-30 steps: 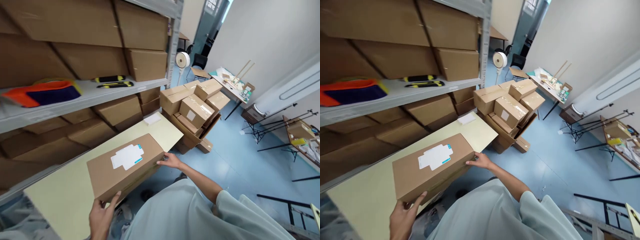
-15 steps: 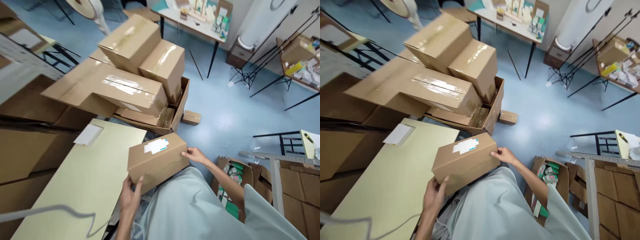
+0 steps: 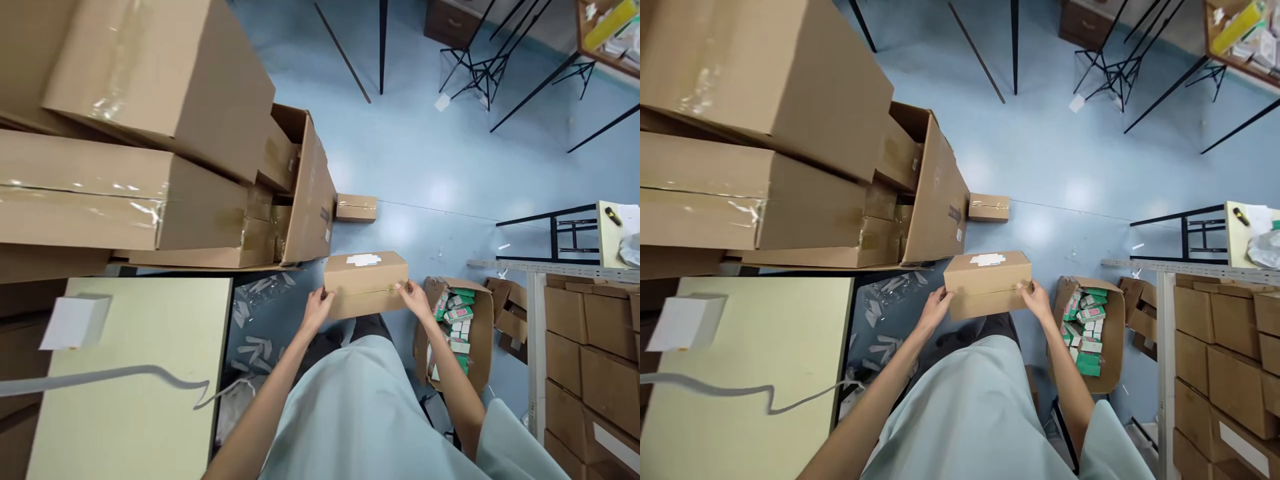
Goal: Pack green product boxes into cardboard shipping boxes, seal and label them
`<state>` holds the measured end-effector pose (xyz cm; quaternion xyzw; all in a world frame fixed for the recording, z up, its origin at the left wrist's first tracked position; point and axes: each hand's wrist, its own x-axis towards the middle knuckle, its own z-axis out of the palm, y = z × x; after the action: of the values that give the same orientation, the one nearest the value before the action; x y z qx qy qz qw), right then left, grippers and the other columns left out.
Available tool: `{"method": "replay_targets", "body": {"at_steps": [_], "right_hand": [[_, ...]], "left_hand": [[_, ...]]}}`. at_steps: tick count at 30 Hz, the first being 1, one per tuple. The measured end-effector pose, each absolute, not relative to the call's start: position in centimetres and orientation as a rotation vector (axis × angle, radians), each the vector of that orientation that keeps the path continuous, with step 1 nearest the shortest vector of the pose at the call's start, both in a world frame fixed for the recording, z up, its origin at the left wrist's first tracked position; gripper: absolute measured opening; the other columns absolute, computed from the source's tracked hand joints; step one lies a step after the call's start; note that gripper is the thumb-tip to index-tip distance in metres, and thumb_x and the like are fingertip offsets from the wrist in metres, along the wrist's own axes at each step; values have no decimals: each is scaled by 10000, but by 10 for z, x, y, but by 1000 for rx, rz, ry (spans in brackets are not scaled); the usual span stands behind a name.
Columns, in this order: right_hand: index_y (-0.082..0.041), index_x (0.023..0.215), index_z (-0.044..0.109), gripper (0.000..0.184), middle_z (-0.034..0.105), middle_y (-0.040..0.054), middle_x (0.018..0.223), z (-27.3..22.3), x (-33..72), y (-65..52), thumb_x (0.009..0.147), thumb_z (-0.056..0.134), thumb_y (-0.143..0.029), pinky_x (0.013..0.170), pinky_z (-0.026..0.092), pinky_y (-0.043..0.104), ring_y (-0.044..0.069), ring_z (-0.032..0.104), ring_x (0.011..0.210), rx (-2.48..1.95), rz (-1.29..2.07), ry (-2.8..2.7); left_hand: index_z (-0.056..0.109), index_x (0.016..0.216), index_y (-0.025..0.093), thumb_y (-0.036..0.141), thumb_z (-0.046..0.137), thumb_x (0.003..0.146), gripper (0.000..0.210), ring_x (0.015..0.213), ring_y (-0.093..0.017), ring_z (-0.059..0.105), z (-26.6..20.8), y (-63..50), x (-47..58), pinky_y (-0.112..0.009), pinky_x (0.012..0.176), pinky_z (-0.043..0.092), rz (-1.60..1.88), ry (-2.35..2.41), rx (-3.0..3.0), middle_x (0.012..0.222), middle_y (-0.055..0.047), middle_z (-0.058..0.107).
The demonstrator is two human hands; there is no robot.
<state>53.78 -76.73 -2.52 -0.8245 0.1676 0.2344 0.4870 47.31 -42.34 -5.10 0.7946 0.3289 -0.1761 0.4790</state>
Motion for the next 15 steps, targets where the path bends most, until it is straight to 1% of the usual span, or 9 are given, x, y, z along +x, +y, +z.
{"method": "replay_targets", "body": {"at_steps": [3,8,12,15], "right_hand": [[-223,1185,826,452,867,157,1255,-50,546,-771,888,865,-562,1190,579,537,396,775,1306,-1881,554,529],[-193,1222,805,510,851,168,1330,-82,573,-763,903,827,-590,1201,585,533,375,779,1321,-1727,561,558],[-183,1217,818,517,867,157,1292,-109,609,-747,913,827,-602,1197,593,522,371,778,1322,-1700,594,561],[-161,1192,823,482,871,175,1256,-137,642,-732,935,817,-569,1204,585,520,368,775,1321,-1712,611,589]], "left_hand": [[776,1279,173,401,710,926,425,1266,-334,732,-74,-431,510,-433,1125,575,-470,774,1942,1269,-164,798],[756,1349,147,338,740,911,478,1272,-329,737,-103,-432,557,-412,1108,573,-491,759,1952,1310,-170,815],[770,1339,132,345,765,891,497,1280,-338,733,-128,-419,591,-405,1111,561,-507,765,1979,1302,-182,820],[785,1312,136,364,765,894,477,1260,-333,740,-152,-406,618,-392,1094,558,-530,768,1992,1277,-175,831]]}}
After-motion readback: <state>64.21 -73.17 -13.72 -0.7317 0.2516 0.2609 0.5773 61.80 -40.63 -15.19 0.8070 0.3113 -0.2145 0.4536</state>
